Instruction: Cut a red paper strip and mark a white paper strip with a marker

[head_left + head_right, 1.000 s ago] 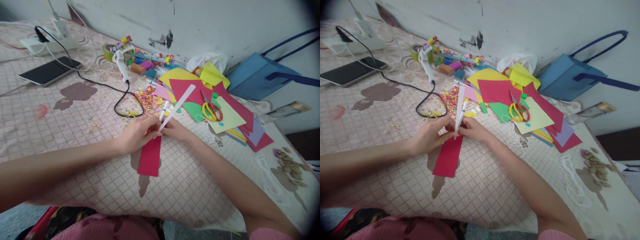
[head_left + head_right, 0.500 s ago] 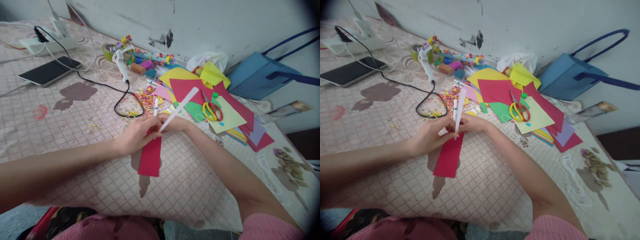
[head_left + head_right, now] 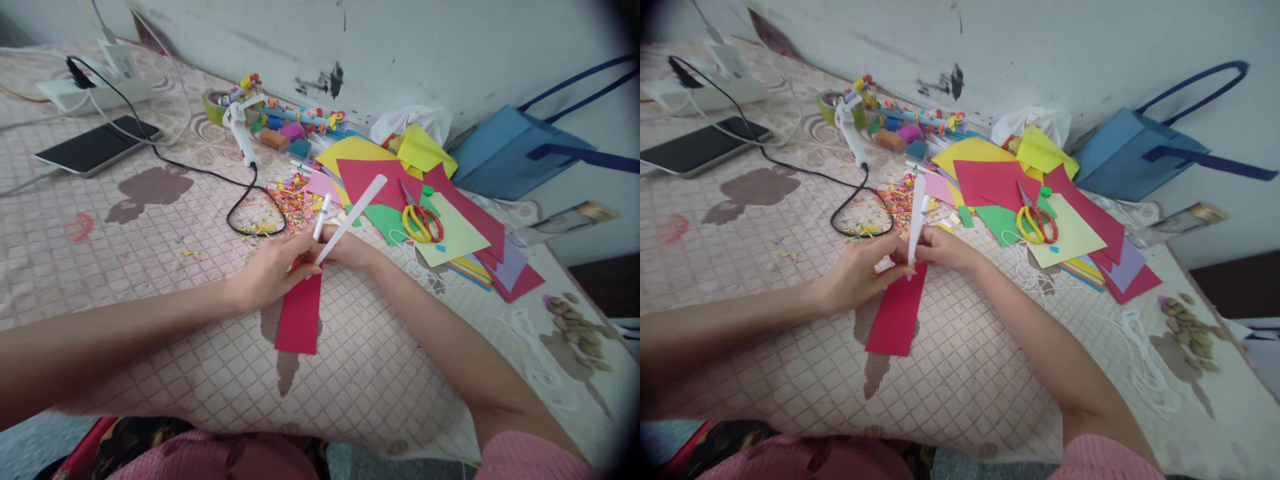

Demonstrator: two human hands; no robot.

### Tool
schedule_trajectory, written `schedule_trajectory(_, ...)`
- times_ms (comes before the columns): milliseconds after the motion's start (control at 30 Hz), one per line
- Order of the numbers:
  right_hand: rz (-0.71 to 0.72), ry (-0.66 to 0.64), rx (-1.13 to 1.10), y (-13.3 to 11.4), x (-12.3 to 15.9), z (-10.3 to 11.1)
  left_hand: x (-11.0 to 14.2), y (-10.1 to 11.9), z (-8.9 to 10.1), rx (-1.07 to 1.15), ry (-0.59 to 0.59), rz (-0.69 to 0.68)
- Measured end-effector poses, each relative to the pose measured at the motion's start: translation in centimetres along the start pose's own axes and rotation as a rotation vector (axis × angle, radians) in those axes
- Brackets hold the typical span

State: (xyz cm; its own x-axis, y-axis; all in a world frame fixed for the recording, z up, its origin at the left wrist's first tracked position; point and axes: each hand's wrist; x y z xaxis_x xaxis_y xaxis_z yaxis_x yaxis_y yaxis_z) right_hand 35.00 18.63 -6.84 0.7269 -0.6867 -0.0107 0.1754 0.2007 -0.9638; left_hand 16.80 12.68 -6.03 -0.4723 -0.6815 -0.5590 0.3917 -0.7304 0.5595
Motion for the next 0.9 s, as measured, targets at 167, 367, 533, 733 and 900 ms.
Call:
schedule_trajectory(167, -0.040, 0.552, -0.063, 0.3, 3.6, -2.5, 0.0, 0.0, 0.1, 0.002, -0.014, 0.009)
schedule_trajectory(367, -0.029, 0.571, 0.105, 0.1, 4.6, -3.9, 0.0, 0.0, 0.0, -0.004, -0.017, 0.009)
schedule_trajectory(533, 0.002, 0.378, 0.108, 0.1, 3.4, -2.8, 0.1, -0.1, -0.1, 0.023, 0.000, -0.014)
schedule_trajectory(733, 0.052, 0.213, 0.137, -0.1, 2.5, -1.9, 0.1, 0.0, 0.0, 0.023, -0.009, -0.010)
schedule_trajectory(900, 0.096, 0.132, 0.125, 0.0, 1.9, -1.3, 0.1, -0.1, 0.0, 0.043, -0.012, -0.010)
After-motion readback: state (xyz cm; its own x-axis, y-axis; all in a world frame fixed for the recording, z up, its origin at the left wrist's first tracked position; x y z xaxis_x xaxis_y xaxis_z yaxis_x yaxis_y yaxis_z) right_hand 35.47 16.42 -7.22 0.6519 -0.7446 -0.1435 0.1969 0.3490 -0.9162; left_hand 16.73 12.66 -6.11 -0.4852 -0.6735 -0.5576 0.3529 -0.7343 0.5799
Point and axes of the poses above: each hand's wrist, its own x-axis away from the middle knuckle, its own z-axis out of the back of the hand, y = z × x, and after that the axes turned 3 degrees about y, right-handed
